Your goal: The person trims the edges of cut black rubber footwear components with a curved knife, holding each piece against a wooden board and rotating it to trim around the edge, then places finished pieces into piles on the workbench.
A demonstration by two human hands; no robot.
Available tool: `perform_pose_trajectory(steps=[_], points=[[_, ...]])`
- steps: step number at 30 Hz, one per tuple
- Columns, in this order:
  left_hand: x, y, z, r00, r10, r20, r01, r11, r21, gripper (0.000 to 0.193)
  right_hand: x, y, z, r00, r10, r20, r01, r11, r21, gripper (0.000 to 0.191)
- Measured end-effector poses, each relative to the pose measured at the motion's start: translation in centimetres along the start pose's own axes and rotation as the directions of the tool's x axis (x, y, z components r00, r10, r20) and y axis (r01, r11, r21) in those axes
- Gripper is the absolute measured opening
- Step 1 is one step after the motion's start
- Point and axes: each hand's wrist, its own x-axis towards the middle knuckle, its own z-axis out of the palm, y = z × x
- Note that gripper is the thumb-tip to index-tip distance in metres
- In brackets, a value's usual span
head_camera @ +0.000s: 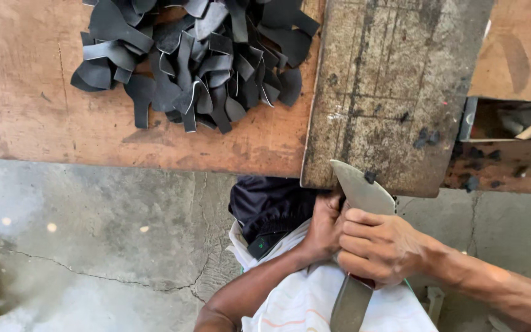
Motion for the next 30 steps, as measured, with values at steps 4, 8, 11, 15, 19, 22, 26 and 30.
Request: perform_pose_trajectory(steps=[4, 8, 11, 15, 19, 22, 26, 30], points=[[-0.7, 0.1, -0.1, 0.998, 0.059, 0.018, -0.057, 0.994, -0.089, 0.011, 0.4, 0.5, 0.1, 1.000, -0.008, 0.001, 0.008, 1.000, 0.028, 0.024], [-0.5, -0.4, 0.6, 0.991, -0.100, -0.088, 0.093, 0.993, -0.076, 0.022, -0.3, -1.3, 0.2, 0.993, 0.106, -0.060, -0.105, 0.994, 0.021, 0.026], [0.1, -0.7, 1.1, 0.970, -0.151, -0.191, 0.143, 0.988, -0.054, 0.029, -1.3, -3.2, 0.3, 0.981, 0.175, -0.081, -0.178, 0.984, -0.028, 0.026], [0.3, -0.3, 0.7, 0.986, -0.102, -0.131, 0.093, 0.993, -0.071, 0.031, -1.7, -3.6, 0.5, 0.977, 0.208, -0.042, -0.210, 0.976, -0.051, 0.026], [0.3, 1.0, 0.5, 0.994, -0.043, -0.103, 0.053, 0.994, 0.095, 0.029, -1.3, -2.7, 0.3, 0.985, 0.174, -0.003, -0.174, 0.984, -0.033, 0.027], [0.0, 1.7, 0.9, 0.996, -0.042, -0.081, 0.050, 0.993, 0.103, 0.027, -1.2, -2.4, -0.4, 0.990, 0.142, -0.021, -0.143, 0.990, -0.003, 0.025], [-0.3, 1.6, 0.6, 1.000, 0.003, -0.021, -0.001, 0.997, 0.073, 0.026, -1.1, -0.9, -0.5, 0.999, 0.029, 0.014, -0.029, 0.999, -0.019, 0.022], [-0.3, 0.8, 0.1, 0.999, 0.014, -0.045, -0.010, 0.995, 0.097, 0.024, -0.6, 0.5, 0.1, 0.997, -0.080, 0.005, 0.080, 0.992, -0.094, 0.022]])
